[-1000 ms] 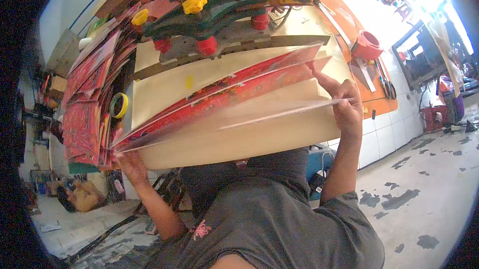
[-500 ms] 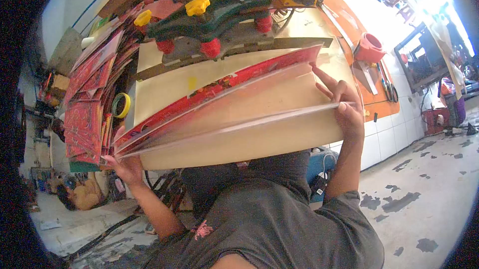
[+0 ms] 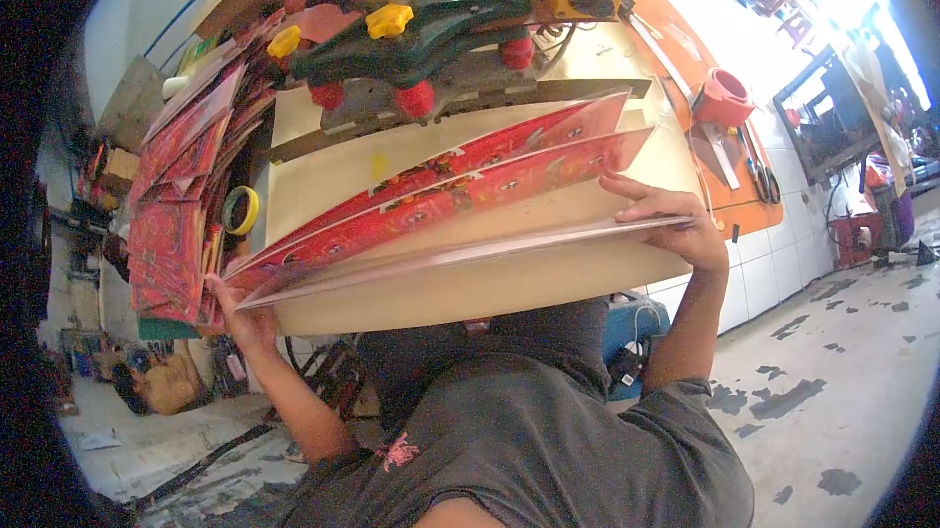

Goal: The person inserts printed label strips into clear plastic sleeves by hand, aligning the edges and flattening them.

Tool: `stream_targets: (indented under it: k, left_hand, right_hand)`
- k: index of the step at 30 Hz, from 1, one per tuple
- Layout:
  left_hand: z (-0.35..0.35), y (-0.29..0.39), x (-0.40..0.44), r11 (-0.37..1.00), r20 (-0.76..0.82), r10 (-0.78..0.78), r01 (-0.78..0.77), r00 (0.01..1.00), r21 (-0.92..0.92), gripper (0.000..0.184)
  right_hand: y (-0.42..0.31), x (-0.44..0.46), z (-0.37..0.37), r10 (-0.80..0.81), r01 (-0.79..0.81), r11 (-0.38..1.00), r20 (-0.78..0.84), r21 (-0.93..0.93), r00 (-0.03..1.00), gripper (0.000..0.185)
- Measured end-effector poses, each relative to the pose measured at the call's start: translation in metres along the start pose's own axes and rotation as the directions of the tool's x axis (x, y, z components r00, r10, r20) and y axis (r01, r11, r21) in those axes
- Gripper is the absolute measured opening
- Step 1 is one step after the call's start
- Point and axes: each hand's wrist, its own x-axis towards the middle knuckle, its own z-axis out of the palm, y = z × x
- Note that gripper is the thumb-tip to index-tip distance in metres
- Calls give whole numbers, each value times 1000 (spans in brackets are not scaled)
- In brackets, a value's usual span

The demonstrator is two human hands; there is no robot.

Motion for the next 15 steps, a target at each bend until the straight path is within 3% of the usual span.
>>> stream_targets:
  k: [5,7,8,11,14,15]
  left_hand:
    - [-14,7,13,995,-77,-84,88,993,54,68]
    - [-20,10,22,992,85,-115,109,990,66,63]
    - [-21,9,22,992,83,-113,108,990,66,63]
    - [-5,8,17,993,-128,-111,115,986,28,61]
    - [0,6,17,998,-92,-50,52,994,18,60]
    - [-4,4,18,994,-166,-30,47,986,103,61]
  right_hand:
    - [-4,-3,-1,46,-44,999,40,-31,998,40]
    - [-3,-4,-2,11,-8,1000,140,-27,990,39]
    - [-1,-5,-1,16,-4,996,136,-90,991,43]
    - [0,-7,0,-2,16,995,146,-98,989,42]
    - [-1,-5,-1,-23,31,998,170,-48,985,42]
    - [-1,-5,1,-23,32,998,170,-48,985,42]
